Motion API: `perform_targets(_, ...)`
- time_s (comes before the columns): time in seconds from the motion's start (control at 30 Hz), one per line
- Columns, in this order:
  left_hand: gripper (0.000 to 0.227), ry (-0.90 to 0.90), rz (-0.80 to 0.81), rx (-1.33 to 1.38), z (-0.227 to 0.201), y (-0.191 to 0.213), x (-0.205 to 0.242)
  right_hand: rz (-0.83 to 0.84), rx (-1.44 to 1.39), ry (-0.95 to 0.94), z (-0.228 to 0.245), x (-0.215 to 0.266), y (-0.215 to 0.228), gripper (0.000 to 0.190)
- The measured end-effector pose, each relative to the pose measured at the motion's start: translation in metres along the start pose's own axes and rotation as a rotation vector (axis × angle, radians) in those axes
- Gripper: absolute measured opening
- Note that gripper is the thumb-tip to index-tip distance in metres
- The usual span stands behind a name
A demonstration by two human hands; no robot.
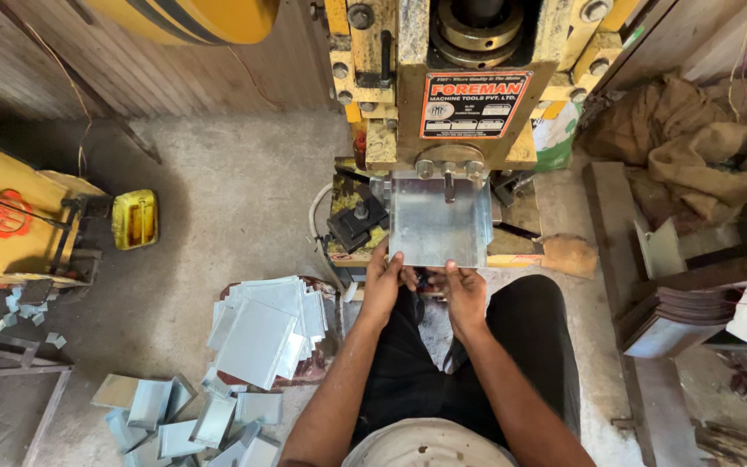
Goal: The person places rectangular metal sheets into a hydraulic press machine and operates the lever to press them. The person then removes the processed sheets and stacks them on the floor, repeating the process with multiple sheets.
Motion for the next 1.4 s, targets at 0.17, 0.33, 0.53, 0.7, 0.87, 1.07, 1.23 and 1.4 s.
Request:
perform_targets(0.17,0.061,0.228,0.110,-0.086,-0.003,0.015,0.010,-0.044,0.021,-0.016,-0.007,0.000,0.006,0.036)
perform_targets(0.33,0.063,0.416,0.452,-0.264,0.015,0.028,0.028,-0.069,0.089,0.016,-0.019,-0.005,0.014,0.039)
perform_targets(0.53,0.055,0.180,0.303,-0.356,0.013,-0.007,0.009,0.159,-0.001,0.245,-0.014,-0.001,0.028,0.036)
perform_targets(0.7,0.045,0.393,0.050,0.301,0.055,-0.052,-0.062,-0.069,-0.031,0.078,-0.029,0.001,0.057,0.035)
perform_targets(0.87,0.036,0.546,0.191,0.405,0.051,-0.055,-0.030,-0.126,-0.210,-0.059,-0.022,0.002,0.096,0.058)
perform_targets(1.07,0.038,0.400,0.195,-0.108,-0.001,-0.010,0.026,0.048,-0.445,-0.174,0.085,0.025,0.059,0.073)
perform_targets(1.23,0.079,0.272,0.094,0.300,-0.042,-0.009,0.023,-0.105,0.056,-0.173,0.124,0.020,0.018,0.082)
perform_targets(1.4,0.095,0.159,0.141,0.085,-0.042,-0.031,0.039,0.011,-0.184,0.125,0.067,0.018,0.005,0.106)
Point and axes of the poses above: each hand's wrist, its own x-axis away from the middle knuckle, its own y-axis out of the back of the hand, z = x × y, the point moved 1 cm from there along -x, towards the middle knuckle, and after that the axes turned 7 degrees about x, right-handed, at the moved point
